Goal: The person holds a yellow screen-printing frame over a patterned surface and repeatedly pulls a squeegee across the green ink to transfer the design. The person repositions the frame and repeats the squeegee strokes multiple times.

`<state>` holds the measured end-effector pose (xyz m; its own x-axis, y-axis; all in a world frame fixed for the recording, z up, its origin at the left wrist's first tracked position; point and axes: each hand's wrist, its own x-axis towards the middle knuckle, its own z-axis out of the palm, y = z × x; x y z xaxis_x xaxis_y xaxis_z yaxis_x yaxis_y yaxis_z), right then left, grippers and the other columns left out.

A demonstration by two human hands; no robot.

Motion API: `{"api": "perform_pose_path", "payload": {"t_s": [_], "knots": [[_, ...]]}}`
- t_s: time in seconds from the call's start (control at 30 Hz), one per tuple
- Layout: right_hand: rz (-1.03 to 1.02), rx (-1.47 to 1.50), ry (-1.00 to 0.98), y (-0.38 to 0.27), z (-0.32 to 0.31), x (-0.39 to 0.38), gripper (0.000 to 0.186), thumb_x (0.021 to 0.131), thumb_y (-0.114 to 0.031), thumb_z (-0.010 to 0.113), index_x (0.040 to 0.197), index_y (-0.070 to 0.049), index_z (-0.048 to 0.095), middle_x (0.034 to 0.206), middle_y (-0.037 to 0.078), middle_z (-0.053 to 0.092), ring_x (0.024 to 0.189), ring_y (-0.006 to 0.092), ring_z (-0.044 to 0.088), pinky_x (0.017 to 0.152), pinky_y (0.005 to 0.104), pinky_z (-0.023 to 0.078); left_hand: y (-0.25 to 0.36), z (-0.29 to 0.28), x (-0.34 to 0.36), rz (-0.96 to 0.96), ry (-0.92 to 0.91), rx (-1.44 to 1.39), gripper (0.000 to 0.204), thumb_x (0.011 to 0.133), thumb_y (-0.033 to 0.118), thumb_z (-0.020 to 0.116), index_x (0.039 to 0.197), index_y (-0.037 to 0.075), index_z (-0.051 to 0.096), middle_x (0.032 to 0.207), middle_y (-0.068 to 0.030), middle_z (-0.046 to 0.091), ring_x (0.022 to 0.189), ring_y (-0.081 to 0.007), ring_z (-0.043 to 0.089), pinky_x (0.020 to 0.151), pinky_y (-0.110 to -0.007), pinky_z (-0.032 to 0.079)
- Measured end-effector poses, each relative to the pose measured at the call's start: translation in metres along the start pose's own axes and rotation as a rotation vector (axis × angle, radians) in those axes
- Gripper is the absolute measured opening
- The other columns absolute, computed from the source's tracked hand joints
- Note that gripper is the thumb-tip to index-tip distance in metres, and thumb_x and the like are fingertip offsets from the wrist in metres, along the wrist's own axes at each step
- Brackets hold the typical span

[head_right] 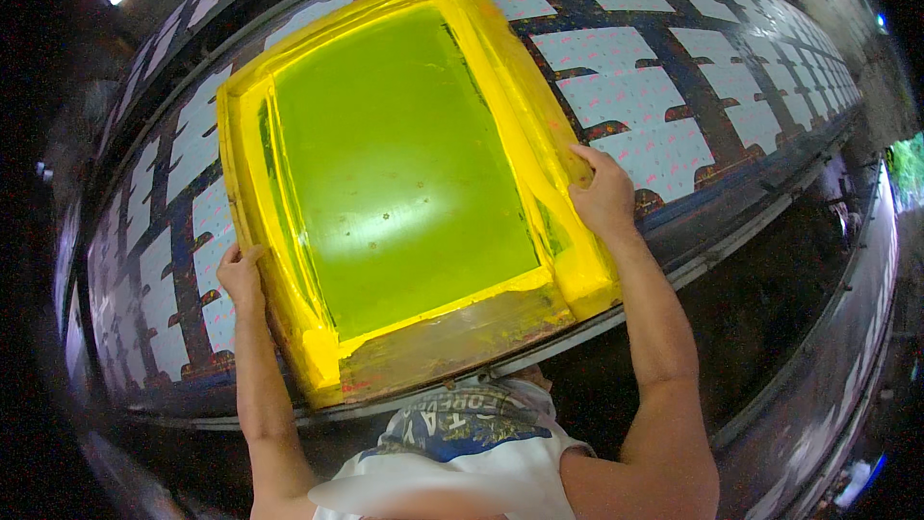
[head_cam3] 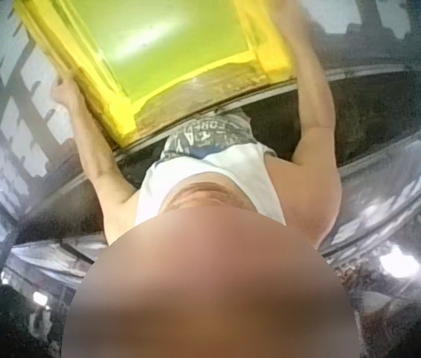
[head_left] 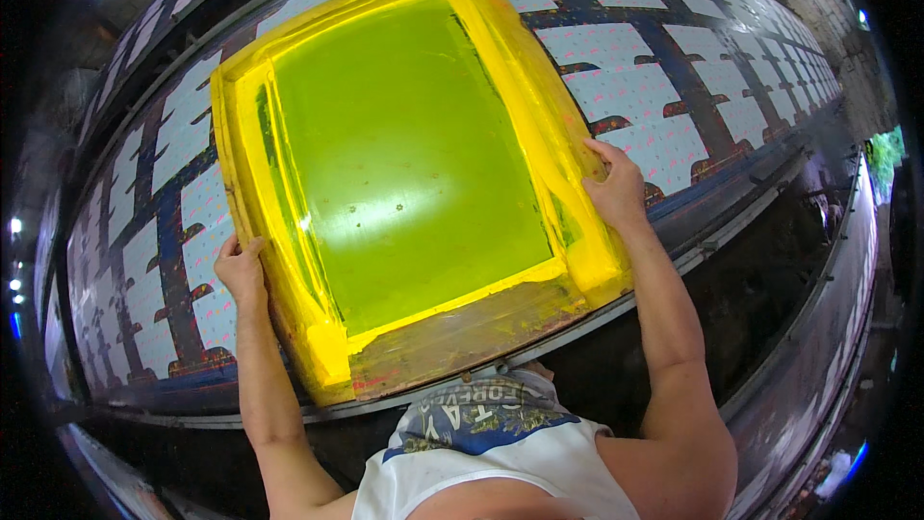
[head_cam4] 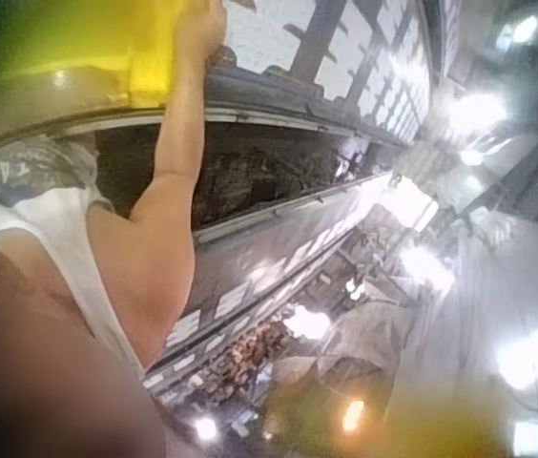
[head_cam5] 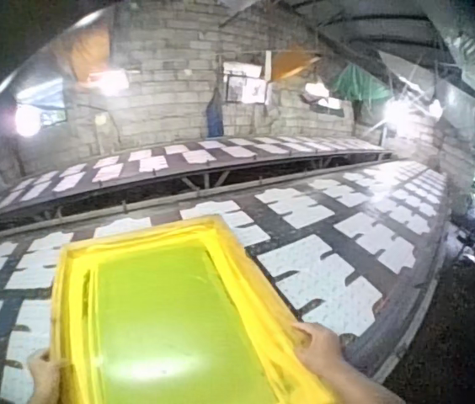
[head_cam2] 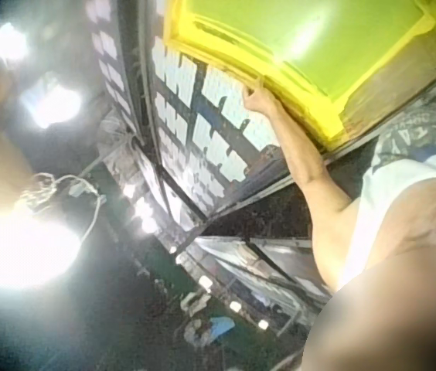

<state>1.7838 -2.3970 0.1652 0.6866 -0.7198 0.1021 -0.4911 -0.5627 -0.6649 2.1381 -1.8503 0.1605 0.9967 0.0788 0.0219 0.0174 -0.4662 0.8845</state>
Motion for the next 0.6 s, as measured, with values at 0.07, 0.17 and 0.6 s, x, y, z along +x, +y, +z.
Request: {"api": "perform_pose_path", "payload": {"t_s": [0.07, 0.17, 0.6], "knots": [[-0.011, 0.010, -0.006, 0.008, -0.006, 0.001, 0.064, 0.082, -0.004, 0.081, 0.145, -0.014, 0.072, 0.138, 0.016, 0.075, 0.127, 0.0374, 0.072, 0.108, 0.0464, 0.058, 0.008, 0.009, -0.008, -0.008, 0.010, -0.011, 0.048, 0.082, 0.000, 0.085, 0.129, -0.009, 0.078, 0.102, -0.0096, 0.081, 0.081, -0.0168, 0.072, 0.077, -0.030, 0.058], [-0.023, 0.015, -0.014, 0.014, -0.009, 0.003, 0.064, 0.082, -0.004, 0.082, 0.145, -0.014, 0.072, 0.136, 0.017, 0.075, 0.127, 0.0380, 0.072, 0.109, 0.0464, 0.058, 0.012, 0.015, -0.012, 0.003, 0.003, 0.000, 0.048, 0.082, -0.001, 0.083, 0.129, -0.009, 0.079, 0.101, -0.0091, 0.081, 0.081, -0.0154, 0.072, 0.076, -0.029, 0.057], [-0.035, -0.094, -0.126, 0.000, -0.011, -0.005, 0.073, 0.087, 0.000, 0.082, 0.156, -0.010, 0.062, 0.149, 0.020, 0.068, 0.138, 0.0397, 0.066, 0.117, 0.0477, 0.054, -0.002, 0.022, -0.012, 0.010, -0.017, 0.063, 0.040, 0.081, 0.002, 0.082, 0.120, -0.008, 0.082, 0.093, -0.0069, 0.080, 0.078, -0.0142, 0.070, 0.075, -0.030, 0.057]]}}
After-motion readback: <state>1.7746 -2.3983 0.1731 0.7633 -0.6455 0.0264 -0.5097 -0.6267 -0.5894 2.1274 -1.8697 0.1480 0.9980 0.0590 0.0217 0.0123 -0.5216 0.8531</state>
